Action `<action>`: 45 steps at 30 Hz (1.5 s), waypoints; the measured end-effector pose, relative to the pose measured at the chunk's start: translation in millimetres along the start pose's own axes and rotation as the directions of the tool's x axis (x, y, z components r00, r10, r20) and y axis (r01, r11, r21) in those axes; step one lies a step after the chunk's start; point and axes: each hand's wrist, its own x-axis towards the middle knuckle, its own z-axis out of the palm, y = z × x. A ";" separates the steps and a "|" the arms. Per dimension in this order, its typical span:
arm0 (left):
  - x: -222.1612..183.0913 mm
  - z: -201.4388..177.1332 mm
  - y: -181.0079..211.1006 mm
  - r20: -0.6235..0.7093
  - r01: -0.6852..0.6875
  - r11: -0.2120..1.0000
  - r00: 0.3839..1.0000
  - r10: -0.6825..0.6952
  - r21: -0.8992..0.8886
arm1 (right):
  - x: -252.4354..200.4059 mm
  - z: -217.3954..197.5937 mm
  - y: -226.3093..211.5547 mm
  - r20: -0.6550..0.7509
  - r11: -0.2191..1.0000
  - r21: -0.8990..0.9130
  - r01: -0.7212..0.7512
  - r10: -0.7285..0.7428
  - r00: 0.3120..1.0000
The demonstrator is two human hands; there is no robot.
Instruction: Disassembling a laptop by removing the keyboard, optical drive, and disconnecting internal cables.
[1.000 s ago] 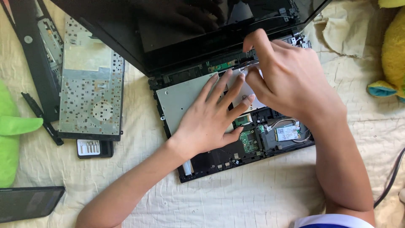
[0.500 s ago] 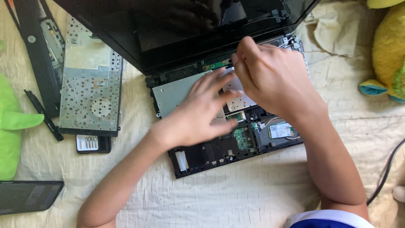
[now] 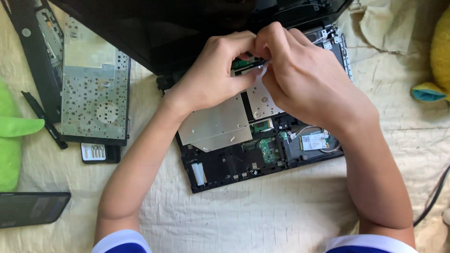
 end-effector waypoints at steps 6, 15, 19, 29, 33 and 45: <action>0.4 22.8 -18.6 -0.155 0.084 0.996 0.985 -0.079 0.026 | 3.2 9.9 11.7 -0.139 0.958 -0.277 -0.068 0.030 0.990; 0.5 35.6 -31.4 -0.278 -0.130 0.987 0.948 0.153 0.098 | -4.0 4.8 22.1 -0.175 0.954 -0.300 -0.017 -0.038 0.984; -0.3 31.9 -19.3 -0.243 -0.125 0.991 0.961 0.133 0.048 | -24.4 -3.5 11.4 -0.229 0.901 -0.423 -0.101 0.001 0.974; -0.3 24.9 -21.9 -0.198 -0.062 0.993 0.979 0.042 -0.096 | -19.5 -12.2 -3.4 -0.155 0.967 -0.252 0.045 -0.086 0.984; -3.2 20.8 -20.5 -0.130 -0.107 0.979 0.988 0.085 -0.174 | -13.8 -12.2 -8.2 -0.140 0.944 -0.254 0.210 -0.251 0.958; -3.4 19.9 -18.6 -0.184 -0.132 0.975 0.978 0.099 -0.177 | -20.5 -15.8 -3.7 -0.147 0.941 -0.279 0.190 -0.238 0.960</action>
